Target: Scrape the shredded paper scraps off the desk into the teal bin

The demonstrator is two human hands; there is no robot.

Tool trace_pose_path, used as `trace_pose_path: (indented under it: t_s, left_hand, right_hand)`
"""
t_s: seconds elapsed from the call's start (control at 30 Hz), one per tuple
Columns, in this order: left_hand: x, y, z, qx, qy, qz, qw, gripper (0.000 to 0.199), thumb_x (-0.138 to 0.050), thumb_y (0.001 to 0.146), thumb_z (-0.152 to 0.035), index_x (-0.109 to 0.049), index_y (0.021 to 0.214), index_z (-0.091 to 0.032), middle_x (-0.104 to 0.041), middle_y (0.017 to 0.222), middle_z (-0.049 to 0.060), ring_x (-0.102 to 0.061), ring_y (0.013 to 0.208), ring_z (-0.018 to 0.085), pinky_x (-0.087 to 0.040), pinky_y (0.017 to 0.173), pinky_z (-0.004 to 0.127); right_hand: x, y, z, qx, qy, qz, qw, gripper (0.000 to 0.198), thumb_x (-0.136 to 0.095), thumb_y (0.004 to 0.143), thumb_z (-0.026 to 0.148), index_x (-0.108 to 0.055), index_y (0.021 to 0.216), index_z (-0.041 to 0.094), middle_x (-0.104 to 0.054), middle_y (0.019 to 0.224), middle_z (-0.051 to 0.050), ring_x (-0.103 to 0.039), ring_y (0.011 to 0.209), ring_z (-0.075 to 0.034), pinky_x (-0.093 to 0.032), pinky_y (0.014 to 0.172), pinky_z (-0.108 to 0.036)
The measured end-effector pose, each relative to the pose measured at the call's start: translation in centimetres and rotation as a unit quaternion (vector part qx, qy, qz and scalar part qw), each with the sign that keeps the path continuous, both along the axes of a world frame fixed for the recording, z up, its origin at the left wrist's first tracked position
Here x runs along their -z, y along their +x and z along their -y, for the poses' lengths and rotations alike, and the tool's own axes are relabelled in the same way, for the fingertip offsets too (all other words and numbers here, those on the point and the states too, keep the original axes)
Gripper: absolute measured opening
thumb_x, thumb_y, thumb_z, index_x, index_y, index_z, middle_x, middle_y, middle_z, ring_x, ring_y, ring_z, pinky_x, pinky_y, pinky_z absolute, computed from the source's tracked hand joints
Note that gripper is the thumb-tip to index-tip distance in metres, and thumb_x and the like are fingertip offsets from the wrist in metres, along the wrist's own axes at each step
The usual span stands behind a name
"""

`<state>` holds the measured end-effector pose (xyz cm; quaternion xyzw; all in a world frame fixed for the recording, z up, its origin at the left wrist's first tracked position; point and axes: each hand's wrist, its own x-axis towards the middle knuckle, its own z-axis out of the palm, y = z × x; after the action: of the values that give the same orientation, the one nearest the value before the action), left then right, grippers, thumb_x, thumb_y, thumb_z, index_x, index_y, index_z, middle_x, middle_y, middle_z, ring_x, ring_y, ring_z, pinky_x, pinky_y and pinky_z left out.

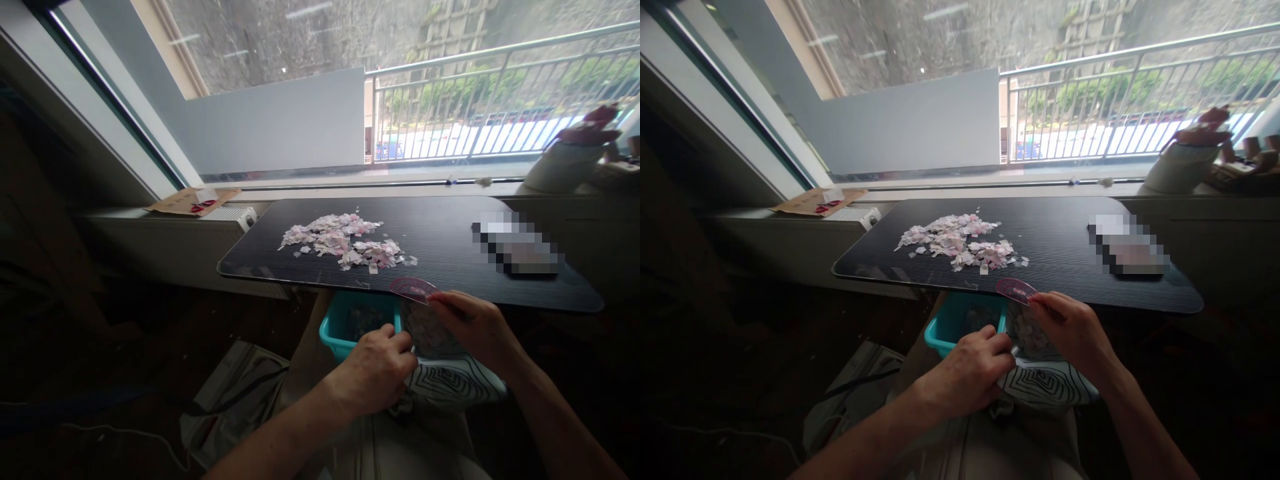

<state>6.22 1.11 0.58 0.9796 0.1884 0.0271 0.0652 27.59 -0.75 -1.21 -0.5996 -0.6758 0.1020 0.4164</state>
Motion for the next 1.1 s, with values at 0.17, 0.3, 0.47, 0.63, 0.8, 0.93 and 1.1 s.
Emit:
trace_pose_path:
  t_s: [0.17, 0.3, 0.47, 0.63, 0.8, 0.93, 1.1]
  left_hand:
    - [-0.7, -2.1, -0.7, -0.022, -0.024, 0.0, 0.999, 0.008, -0.056, 0.078, -0.013, -0.055, 0.084, -0.018, -0.053, 0.098, 0.004, -0.044, 0.088, 0.021, -0.043, 0.074, 0.031]
    - [-0.5, -4.6, -0.9, -0.071, -0.036, 0.001, 0.997, 0.014, -0.053, 0.076, -0.007, -0.055, 0.085, -0.018, -0.053, 0.099, 0.004, -0.044, 0.09, 0.021, -0.042, 0.075, 0.031]
    - [1.6, -5.8, -0.5, -0.106, -0.038, -0.014, 0.994, 0.011, -0.056, 0.073, -0.009, -0.055, 0.08, -0.018, -0.054, 0.096, 0.005, -0.045, 0.088, 0.022, -0.042, 0.074, 0.033]
    - [2.5, -5.9, 0.0, -0.14, -0.056, -0.01, 0.989, 0.008, -0.061, 0.075, -0.015, -0.055, 0.079, -0.018, -0.054, 0.098, 0.004, -0.045, 0.089, 0.022, -0.042, 0.073, 0.034]
    - [1.9, -5.1, 0.5, -0.145, -0.08, -0.025, 0.986, 0.007, -0.062, 0.079, -0.016, -0.057, 0.076, -0.018, -0.053, 0.096, 0.003, -0.045, 0.089, 0.021, -0.042, 0.071, 0.032]
    - [1.4, -3.8, 0.6, -0.131, -0.109, -0.011, 0.985, 0.008, -0.062, 0.078, -0.015, -0.056, 0.075, -0.018, -0.053, 0.098, 0.003, -0.045, 0.088, 0.021, -0.042, 0.07, 0.031]
    - [2.0, -3.6, -0.5, -0.149, -0.147, 0.005, 0.978, 0.01, -0.062, 0.078, -0.016, -0.055, 0.071, -0.017, -0.054, 0.096, 0.003, -0.045, 0.087, 0.021, -0.042, 0.069, 0.032]
  right_hand:
    - [-1.3, 0.2, -1.5, 0.021, 0.009, -0.025, 0.999, 0.019, -0.058, 0.083, 0.036, -0.07, 0.085, 0.02, -0.069, 0.077, -0.002, -0.059, 0.066, -0.015, -0.046, 0.062, -0.026]
    - [-1.9, 0.8, -3.9, 0.107, 0.001, -0.117, 0.987, 0.025, -0.062, 0.077, 0.041, -0.071, 0.08, 0.018, -0.068, 0.067, -0.002, -0.058, 0.059, -0.015, -0.045, 0.056, -0.025]
    - [-1.6, 1.1, -5.2, 0.146, -0.03, -0.202, 0.968, 0.031, -0.064, 0.073, 0.047, -0.07, 0.075, 0.016, -0.059, 0.056, 0.001, -0.052, 0.053, -0.012, -0.041, 0.05, -0.024]
    - [-1.7, 1.9, -5.4, 0.175, -0.057, -0.218, 0.958, 0.033, -0.065, 0.071, 0.048, -0.071, 0.078, 0.016, -0.059, 0.056, 0.001, -0.053, 0.052, -0.013, -0.042, 0.051, -0.024]
    - [-1.5, 2.6, -5.9, 0.246, -0.047, -0.175, 0.952, 0.032, -0.064, 0.072, 0.046, -0.073, 0.083, 0.017, -0.068, 0.064, -0.003, -0.063, 0.064, -0.018, -0.049, 0.062, -0.028]
    - [-1.1, 2.4, -5.8, 0.238, -0.033, -0.156, 0.958, 0.031, -0.063, 0.074, 0.042, -0.074, 0.089, 0.017, -0.074, 0.081, -0.006, -0.067, 0.077, -0.022, -0.052, 0.074, -0.032]
    - [-1.0, 2.5, -5.7, 0.201, -0.033, -0.132, 0.97, 0.028, -0.062, 0.076, 0.039, -0.073, 0.089, 0.017, -0.074, 0.081, -0.006, -0.069, 0.073, -0.022, -0.055, 0.071, -0.033]
